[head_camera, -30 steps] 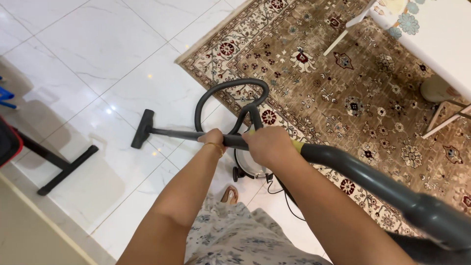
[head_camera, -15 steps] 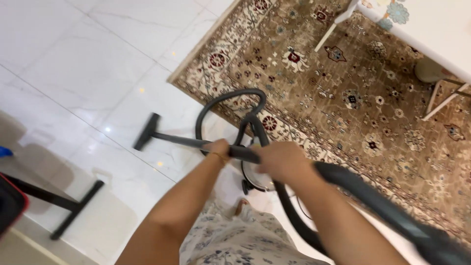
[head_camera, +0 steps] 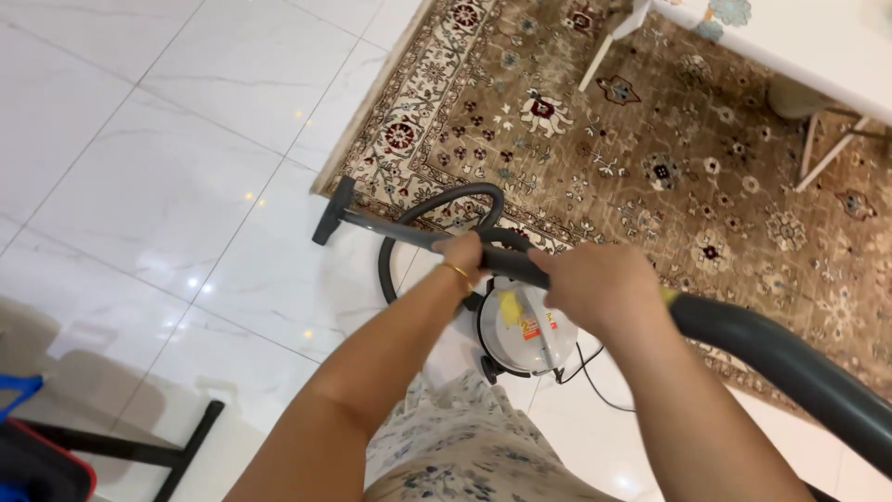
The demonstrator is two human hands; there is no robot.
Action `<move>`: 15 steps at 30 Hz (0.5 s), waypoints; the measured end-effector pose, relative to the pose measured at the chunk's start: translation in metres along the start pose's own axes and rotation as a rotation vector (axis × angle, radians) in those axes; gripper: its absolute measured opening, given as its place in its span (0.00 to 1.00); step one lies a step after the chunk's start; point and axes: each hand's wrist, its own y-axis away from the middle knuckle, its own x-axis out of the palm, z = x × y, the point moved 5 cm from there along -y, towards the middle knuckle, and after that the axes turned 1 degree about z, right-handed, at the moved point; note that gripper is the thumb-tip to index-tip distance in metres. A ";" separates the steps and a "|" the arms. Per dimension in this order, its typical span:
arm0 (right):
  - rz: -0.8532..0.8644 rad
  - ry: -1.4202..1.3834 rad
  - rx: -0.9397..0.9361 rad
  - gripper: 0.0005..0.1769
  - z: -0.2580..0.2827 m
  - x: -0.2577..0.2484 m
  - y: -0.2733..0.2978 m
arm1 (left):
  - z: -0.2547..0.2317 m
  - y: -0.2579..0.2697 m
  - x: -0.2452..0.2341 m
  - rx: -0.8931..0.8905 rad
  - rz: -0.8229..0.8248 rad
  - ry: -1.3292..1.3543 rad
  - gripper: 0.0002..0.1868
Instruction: Vacuuming a rug and tile floor in a dining area.
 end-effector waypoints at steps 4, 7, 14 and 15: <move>-0.118 -0.033 -0.082 0.34 0.025 0.004 -0.036 | -0.016 -0.102 -0.020 0.124 0.236 -0.479 0.25; -0.189 -0.033 -0.052 0.19 0.044 -0.004 -0.053 | -0.038 -0.113 -0.013 0.467 0.437 -1.238 0.22; -0.207 -0.038 -0.147 0.20 0.086 0.007 -0.123 | -0.065 -0.055 -0.023 -0.009 0.117 -0.233 0.25; -0.225 -0.052 -0.159 0.19 0.088 0.012 -0.135 | -0.062 -0.066 -0.021 -0.025 0.154 -0.270 0.23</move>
